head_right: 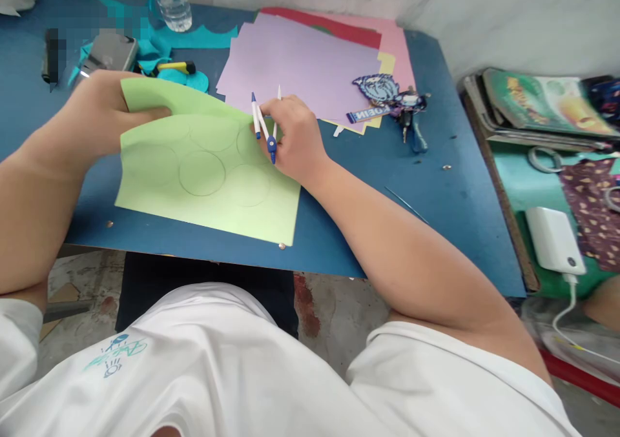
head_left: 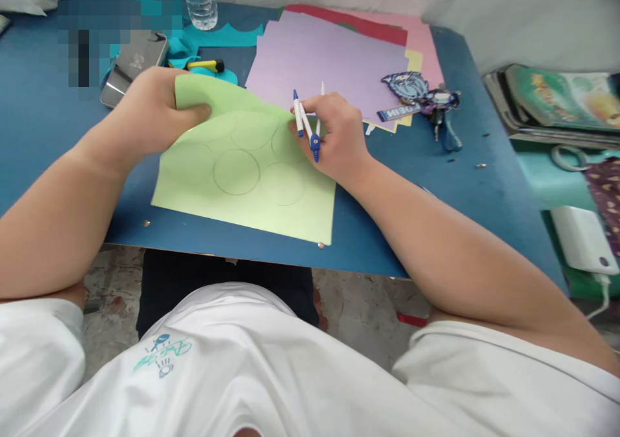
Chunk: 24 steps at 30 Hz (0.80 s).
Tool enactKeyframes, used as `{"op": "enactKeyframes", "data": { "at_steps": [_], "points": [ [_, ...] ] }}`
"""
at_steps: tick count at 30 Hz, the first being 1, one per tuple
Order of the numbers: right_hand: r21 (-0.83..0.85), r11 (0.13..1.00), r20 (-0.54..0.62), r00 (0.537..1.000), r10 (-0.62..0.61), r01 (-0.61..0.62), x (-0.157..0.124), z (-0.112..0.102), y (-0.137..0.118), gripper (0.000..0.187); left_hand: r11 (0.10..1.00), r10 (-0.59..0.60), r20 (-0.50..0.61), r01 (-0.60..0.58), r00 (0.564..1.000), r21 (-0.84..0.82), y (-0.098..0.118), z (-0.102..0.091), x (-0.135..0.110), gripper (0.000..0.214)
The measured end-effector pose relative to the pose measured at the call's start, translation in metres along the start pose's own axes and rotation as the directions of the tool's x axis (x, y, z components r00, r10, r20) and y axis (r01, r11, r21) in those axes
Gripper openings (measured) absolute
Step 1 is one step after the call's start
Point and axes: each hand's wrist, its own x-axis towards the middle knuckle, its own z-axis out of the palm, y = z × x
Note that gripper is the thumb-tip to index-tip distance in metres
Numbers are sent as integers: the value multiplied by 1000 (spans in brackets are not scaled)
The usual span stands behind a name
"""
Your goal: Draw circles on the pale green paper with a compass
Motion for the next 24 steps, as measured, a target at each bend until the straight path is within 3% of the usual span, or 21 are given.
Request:
{"op": "enactKeyframes", "data": {
  "at_steps": [6,11,14,20,23,24],
  "points": [
    [43,996,-7,997,76,-76,-1,3,7,55,990,82,-190,-57,978,132,0,-6,8,29],
    [62,994,-26,996,90,-89,0,7,6,61,990,97,-216,-71,972,125,2,-5,8,26],
    [69,990,-27,992,121,-119,-1,8,9,61,990,96,-196,-74,976,119,1,-7,9,34],
    [48,987,-38,988,153,-151,-2,5,13,70,997,81,-255,-82,963,5,-13,-9,19,51],
    [52,983,-65,981,182,-178,-3,2,5,64,982,58,-351,-118,935,-151,-20,3,32,57],
    [57,978,-66,977,203,-200,-3,1,2,61,962,9,-528,-152,849,-228,-22,8,37,61]
  ]
}}
